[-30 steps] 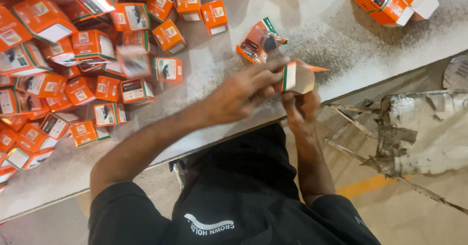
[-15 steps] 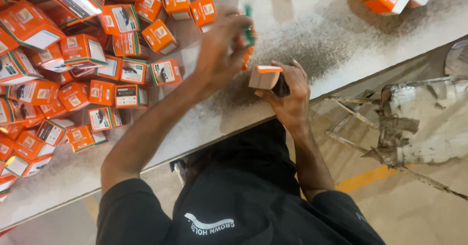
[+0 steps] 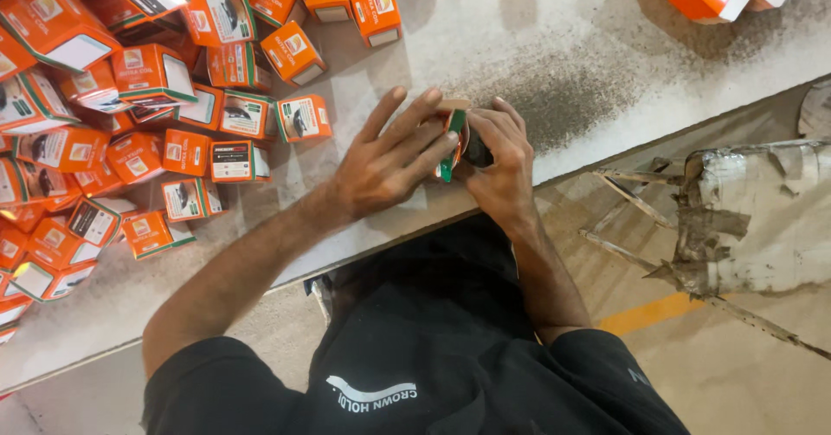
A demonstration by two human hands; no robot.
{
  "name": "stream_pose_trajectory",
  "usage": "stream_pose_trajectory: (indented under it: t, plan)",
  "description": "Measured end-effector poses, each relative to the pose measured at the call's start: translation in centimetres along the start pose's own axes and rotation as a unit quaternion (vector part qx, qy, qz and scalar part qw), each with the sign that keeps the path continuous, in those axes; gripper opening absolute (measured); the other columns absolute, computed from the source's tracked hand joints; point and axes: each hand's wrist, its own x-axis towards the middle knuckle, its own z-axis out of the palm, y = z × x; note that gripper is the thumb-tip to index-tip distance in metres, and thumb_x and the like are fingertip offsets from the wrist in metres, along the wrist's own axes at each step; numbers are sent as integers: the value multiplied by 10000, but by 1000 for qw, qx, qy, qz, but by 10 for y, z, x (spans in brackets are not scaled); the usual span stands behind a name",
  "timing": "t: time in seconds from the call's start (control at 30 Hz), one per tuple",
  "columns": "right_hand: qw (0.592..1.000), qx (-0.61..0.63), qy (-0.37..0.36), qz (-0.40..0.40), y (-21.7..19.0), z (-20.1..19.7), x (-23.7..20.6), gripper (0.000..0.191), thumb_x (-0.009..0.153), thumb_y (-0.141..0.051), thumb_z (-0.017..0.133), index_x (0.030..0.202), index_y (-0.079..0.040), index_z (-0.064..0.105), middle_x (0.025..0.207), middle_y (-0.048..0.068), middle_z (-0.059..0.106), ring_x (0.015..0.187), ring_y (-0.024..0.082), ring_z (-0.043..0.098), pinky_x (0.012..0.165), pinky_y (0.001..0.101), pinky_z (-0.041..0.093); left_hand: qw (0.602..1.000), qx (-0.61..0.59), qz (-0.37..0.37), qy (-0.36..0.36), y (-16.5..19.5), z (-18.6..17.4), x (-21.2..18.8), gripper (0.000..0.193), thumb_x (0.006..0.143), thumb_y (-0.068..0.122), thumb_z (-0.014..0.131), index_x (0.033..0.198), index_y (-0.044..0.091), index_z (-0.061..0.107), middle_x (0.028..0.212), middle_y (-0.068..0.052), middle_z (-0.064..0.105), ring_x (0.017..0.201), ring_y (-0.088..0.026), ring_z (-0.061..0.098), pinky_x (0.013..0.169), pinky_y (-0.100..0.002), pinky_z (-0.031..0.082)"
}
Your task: The person picks up small orange product boxes and flat cartons from a pile on the table, opens and folds a carton, places a product box inside, closes it, and tosses the packed box onto the pile. They repeat this packing cycle continuously with both hands.
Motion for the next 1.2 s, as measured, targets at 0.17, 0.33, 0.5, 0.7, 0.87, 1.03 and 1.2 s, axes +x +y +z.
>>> stream_pose_trajectory:
  t: [0.17,0.33,0.5,0.7,0.87,1.03,1.2]
  plan:
    - [1000,-3,4,-5,1,2,0,620,687,-120,924,1232,-2,653,1215,152,696,1189,331,663,1190,515,407,984,-89,-139,69,22,8,11,336,880,174,824,1175,130,671,1489,-201,413,1548,-423,148,1279,-645,125]
    - [1000,-12,5,-19,1,1,2,616,696,-116,951,1219,1,647,1212,157,690,1191,351,649,1182,521,426,919,-229,-307,97,28,19,22,376,887,85,806,1202,30,607,1465,-230,414,1414,-368,340,1190,-503,357]
    - [997,77,10,28,-6,3,-3,612,758,-99,927,1264,-28,591,1267,138,682,1227,346,658,1131,483,496,783,-471,-398,83,16,34,16,261,950,59,748,1174,-15,637,1099,-113,624,1010,-156,595,866,-322,522]
    - [998,47,23,-20,-11,5,-8,533,818,-4,876,1283,-25,616,1373,174,632,1318,387,621,1085,460,551,784,-442,-435,38,10,45,17,82,964,13,693,1039,1,660,934,-44,667,794,-86,700,651,-250,564]
    - [997,-40,7,-63,-13,4,-5,512,791,35,844,1267,-3,661,1321,189,646,1300,397,607,1065,491,533,655,-622,-425,-62,-5,16,19,387,872,-10,645,1252,54,613,940,-9,638,726,-91,622,599,-255,542]
    - [996,-54,6,-64,-15,3,-2,473,795,-33,875,1223,-2,677,1302,187,668,1307,387,604,1064,490,529,552,-714,-424,-69,-27,-1,14,445,897,65,615,1339,38,661,939,-22,693,762,-76,630,737,-267,660]
    - [997,-41,1,-64,-13,4,-1,397,827,-56,875,1168,-5,679,1311,170,685,1333,376,606,1083,476,535,615,-625,-468,-107,-23,22,20,254,960,98,690,1199,8,690,955,-76,705,780,-98,656,676,-300,595]
